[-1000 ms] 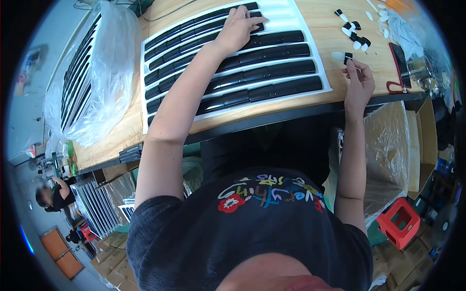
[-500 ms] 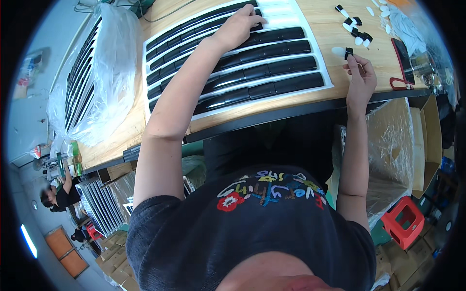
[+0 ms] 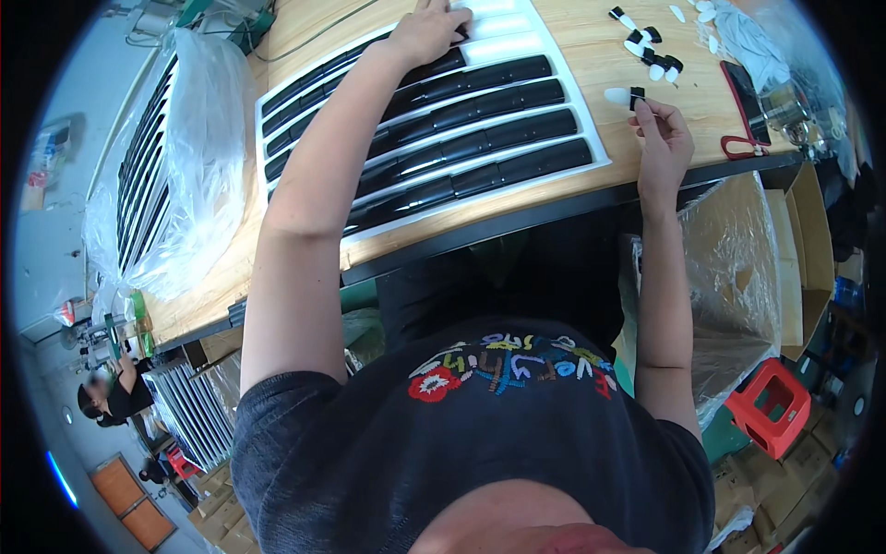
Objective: Assembling small black plastic components with white inserts and placing them into a partitioned assembly tray.
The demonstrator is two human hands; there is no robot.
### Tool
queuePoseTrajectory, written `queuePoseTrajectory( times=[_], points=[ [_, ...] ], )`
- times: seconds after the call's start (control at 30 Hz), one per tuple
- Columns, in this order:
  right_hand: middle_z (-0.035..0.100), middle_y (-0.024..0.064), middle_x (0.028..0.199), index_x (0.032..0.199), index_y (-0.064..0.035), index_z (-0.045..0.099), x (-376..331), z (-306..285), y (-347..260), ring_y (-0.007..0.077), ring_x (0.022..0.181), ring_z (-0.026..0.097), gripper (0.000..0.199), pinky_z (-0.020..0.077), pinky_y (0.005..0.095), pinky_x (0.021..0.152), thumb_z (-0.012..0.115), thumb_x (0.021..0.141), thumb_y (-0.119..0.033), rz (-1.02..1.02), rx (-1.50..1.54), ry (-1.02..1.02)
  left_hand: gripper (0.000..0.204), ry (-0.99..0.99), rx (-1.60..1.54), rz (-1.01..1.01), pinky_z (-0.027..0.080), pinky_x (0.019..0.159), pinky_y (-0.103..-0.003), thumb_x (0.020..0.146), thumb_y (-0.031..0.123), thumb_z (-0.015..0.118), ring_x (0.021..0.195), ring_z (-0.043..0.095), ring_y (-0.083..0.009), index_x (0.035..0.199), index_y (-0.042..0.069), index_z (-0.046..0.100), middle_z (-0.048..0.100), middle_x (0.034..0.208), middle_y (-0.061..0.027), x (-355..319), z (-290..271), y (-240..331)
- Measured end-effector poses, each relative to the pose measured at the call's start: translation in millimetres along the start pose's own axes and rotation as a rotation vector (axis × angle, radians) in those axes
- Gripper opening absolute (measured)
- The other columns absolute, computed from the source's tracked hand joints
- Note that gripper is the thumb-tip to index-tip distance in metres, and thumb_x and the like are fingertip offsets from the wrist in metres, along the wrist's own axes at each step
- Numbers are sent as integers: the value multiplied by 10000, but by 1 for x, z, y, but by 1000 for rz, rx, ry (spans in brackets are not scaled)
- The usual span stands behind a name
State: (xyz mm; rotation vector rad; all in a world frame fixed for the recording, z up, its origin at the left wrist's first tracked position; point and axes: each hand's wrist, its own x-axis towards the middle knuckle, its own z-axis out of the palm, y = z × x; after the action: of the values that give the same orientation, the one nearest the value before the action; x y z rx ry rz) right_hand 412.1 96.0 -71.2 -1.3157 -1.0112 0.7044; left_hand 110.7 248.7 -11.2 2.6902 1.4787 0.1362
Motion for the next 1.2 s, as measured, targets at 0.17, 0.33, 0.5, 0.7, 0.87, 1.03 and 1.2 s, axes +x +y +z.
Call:
queuePoseTrajectory(
  times=[0.17, 0.33, 0.5, 0.7, 0.87, 1.03, 1.2],
  points=[
    [683, 49, 867, 1031, 6, 678, -3, 6, -5, 91, 785, 614, 159, 487, 225, 749, 667, 937, -121, 14, 95, -10, 165, 232, -412, -15, 431, 845, -455, 857, 42, 621, 1033, 516, -361, 1015, 73, 583, 553, 1027, -157, -23, -1, 18],
    [686, 57, 885, 1045, 21, 670, -20, 3, -32, 96, 805, 623, 167, 496, 232, 774, 658, 942, -110, 0, 204, -85, 482, 329, -939, 140, 501, 801, -273, 912, 29, 661, 923, 589, -144, 1245, 56, 313, 573, 1038, -111, -77, 2, 107],
    [672, 47, 903, 1047, 32, 653, -37, 13, -81, 99, 841, 630, 160, 498, 229, 800, 652, 942, -89, -82, 132, -211, 386, 263, -1292, 39, 488, 752, -211, 884, 30, 706, 855, 591, -69, 1212, 46, 503, 639, 985, -38, -106, 20, 130],
    [643, 39, 946, 1035, 22, 634, -50, 15, -93, 95, 869, 626, 124, 497, 226, 824, 647, 937, -53, -86, 155, -420, 383, 316, -1406, 19, 516, 875, -260, 886, 9, 692, 966, 631, -123, 1212, 23, 491, 605, 1093, -79, -127, 15, 149],
    [624, 46, 1000, 1007, 19, 628, -56, 14, -94, 90, 871, 618, 93, 493, 222, 824, 638, 939, -44, -124, 79, -460, 330, 374, -1536, 17, 515, 877, -254, 878, -12, 692, 972, 631, -136, 1161, 13, 524, 624, 1065, -82, -133, 16, 146],
    [586, 24, 923, 973, 11, 618, -69, 23, -98, 72, 800, 564, 75, 455, 204, 744, 647, 929, -43, -143, 60, -533, 210, 307, -1650, 6, 506, 740, -220, 968, 139, 623, 839, 614, -82, 1119, 40, 514, 611, 961, -52, -140, 17, 153],
    [529, -2, 810, 923, -1, 590, -68, 17, -121, 51, 697, 494, 79, 387, 199, 626, 649, 928, -53, -380, -415, -615, 183, 323, -1656, 12, 487, 716, -212, 992, 135, 579, 810, 572, -88, 1116, 26, 500, 549, 1070, -74, -146, 16, 153]
  ],
)
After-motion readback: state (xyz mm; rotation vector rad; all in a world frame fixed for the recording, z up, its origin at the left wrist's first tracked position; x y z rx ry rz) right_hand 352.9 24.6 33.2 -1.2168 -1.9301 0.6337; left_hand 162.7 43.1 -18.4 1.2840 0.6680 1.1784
